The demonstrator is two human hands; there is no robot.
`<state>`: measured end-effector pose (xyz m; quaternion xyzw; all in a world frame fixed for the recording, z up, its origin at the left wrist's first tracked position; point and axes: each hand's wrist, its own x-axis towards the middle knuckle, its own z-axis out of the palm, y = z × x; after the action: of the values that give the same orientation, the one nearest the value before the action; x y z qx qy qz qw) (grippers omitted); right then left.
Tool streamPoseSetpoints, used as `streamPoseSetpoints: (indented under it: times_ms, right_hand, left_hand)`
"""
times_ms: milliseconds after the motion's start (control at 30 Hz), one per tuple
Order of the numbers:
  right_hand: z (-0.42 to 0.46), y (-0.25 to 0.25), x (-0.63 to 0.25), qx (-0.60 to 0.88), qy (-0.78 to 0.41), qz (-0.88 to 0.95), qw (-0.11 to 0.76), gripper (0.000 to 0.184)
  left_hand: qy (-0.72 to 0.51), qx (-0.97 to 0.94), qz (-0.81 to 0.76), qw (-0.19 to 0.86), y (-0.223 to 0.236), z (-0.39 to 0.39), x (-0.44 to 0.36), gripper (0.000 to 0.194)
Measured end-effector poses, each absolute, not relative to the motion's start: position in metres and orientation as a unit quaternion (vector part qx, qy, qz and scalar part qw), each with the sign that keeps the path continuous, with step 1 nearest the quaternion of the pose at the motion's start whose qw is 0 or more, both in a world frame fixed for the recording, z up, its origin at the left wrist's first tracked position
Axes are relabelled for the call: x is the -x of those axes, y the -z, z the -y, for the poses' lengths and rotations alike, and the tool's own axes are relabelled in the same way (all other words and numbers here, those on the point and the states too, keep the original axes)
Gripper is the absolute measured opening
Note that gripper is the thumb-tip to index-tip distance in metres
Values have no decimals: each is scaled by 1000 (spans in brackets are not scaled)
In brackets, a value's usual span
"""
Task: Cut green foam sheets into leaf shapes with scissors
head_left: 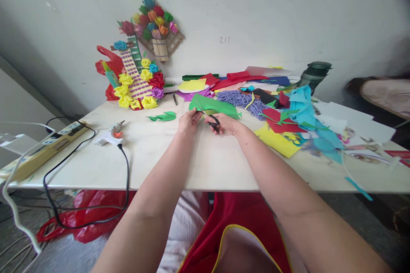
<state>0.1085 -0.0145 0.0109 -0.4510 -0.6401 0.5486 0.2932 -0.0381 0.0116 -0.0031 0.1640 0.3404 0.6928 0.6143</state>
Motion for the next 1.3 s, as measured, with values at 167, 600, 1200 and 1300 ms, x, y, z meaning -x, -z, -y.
streamPoseSetpoints:
  times_ms: [167,600,1200,1300]
  right_hand:
    - [17,-11,-105,454,-546,632,309,38]
    - [16,-6,-99,454,-560,608,332,41]
    - [17,-7,-94,455,-531,630,339,38]
    - [17,-7,-94,458,-525,633,337,37]
  left_hand:
    - [-697,-163,-332,615,3,-11,36,16]
    - [-707,-159,-322,609,5,-12,34,15]
    - [-700,-160,-342,606,6,-15,37,13]
    - [-699,-164,-345,605,7,-16,39,13]
